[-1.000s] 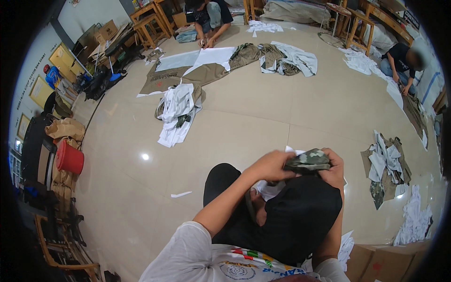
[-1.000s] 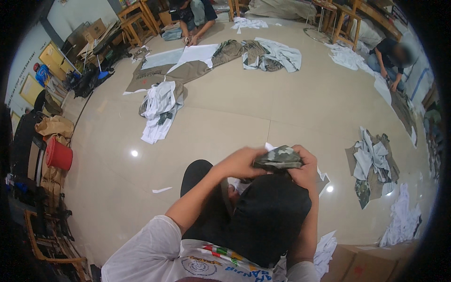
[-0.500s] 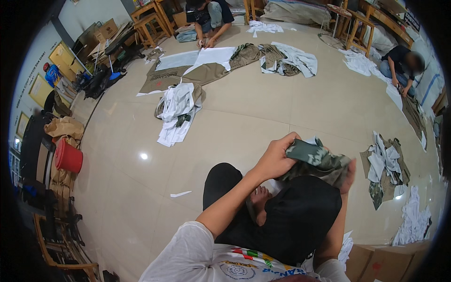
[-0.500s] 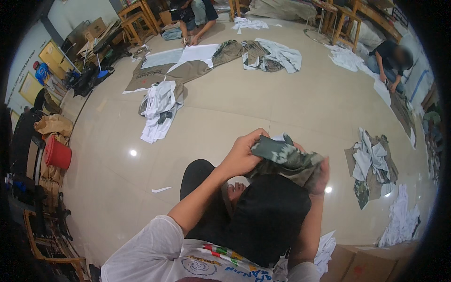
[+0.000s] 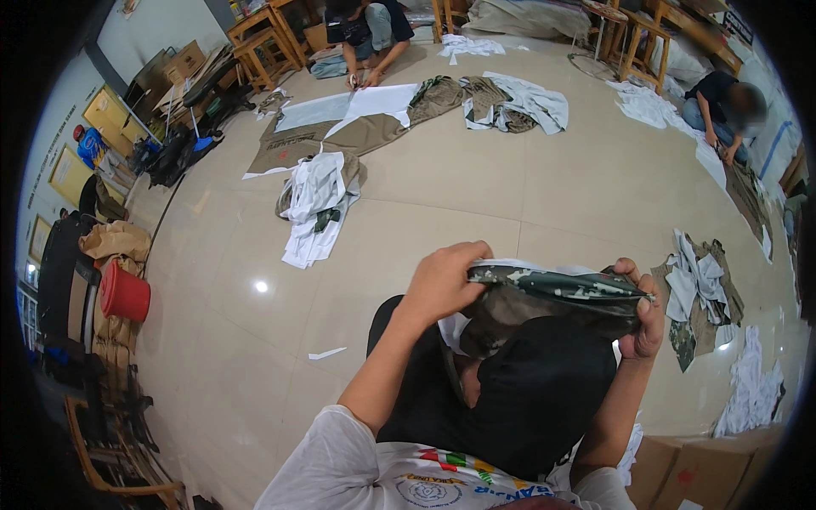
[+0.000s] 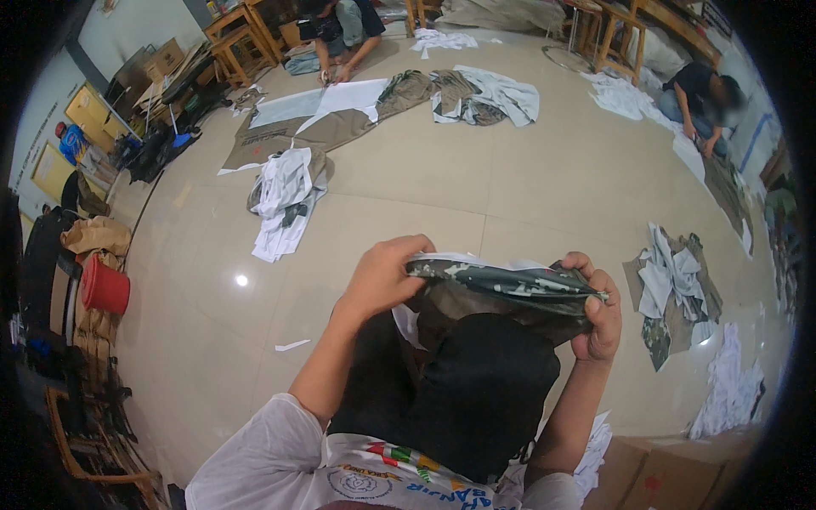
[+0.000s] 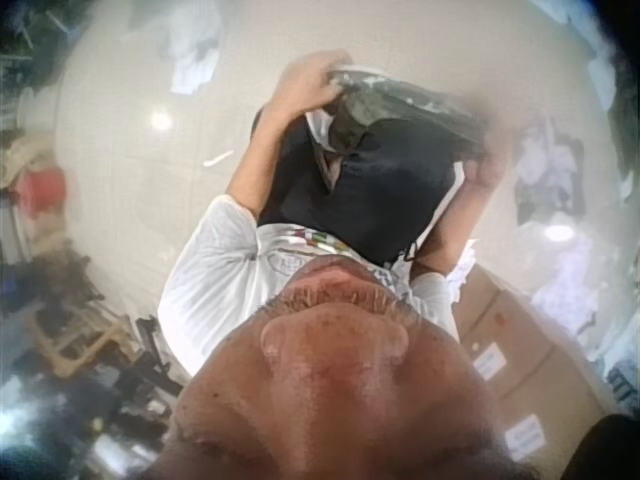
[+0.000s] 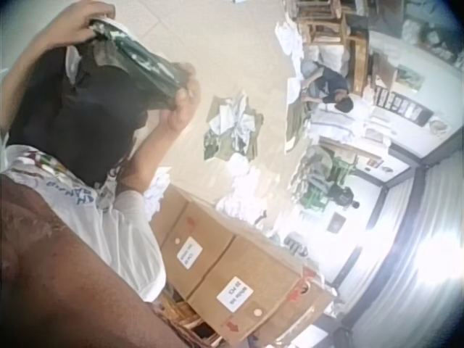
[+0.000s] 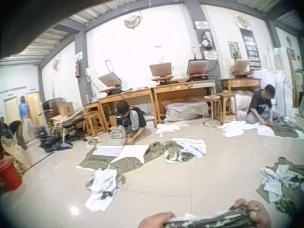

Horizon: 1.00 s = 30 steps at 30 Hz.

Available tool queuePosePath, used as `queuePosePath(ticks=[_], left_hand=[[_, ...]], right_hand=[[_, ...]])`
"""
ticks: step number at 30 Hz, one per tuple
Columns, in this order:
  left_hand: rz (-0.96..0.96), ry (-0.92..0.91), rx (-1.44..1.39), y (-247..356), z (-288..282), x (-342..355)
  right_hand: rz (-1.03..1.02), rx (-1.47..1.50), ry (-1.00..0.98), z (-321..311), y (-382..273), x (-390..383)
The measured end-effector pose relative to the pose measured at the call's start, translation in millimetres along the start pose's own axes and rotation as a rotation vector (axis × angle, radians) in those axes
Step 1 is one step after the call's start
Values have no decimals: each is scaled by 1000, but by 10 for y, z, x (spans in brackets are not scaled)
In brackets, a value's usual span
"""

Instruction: The person sits on the floor and uses scissors to cut a piece of camouflage-patterned fabric along the edge of a white paper template. They adjust the fabric and template, then cut along the marked lines to separate the patterned piece from the surrounding material.

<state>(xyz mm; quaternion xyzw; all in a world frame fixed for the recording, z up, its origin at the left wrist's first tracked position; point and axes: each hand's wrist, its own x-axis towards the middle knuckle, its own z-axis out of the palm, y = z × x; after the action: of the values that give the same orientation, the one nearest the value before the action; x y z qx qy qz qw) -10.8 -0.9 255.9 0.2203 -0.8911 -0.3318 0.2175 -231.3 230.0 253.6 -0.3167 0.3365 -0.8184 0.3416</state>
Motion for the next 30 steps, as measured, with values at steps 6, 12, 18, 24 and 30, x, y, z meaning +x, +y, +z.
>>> queuePosePath(ticks=[6, 12, 18, 24, 30], left_hand=[[-2, 252, 63, -187, -255, -15], [-64, 177, 363, -441, -441, 13], [-20, 426, 576, -1240, -733, 200], [-127, 461, 445, -1714, -1443, 613], [-409, 447, 162, -1676, -2476, 1698]], right_hand=[[308, -858, -72, -59, -354, -67], [254, -1314, -248, 269, -967, 43], [-14, -1869, -25, -62, -1334, 477], [-242, -1950, 314, -873, -1632, 1120], [-603, -2236, 422, -1673, -1855, 1978]])
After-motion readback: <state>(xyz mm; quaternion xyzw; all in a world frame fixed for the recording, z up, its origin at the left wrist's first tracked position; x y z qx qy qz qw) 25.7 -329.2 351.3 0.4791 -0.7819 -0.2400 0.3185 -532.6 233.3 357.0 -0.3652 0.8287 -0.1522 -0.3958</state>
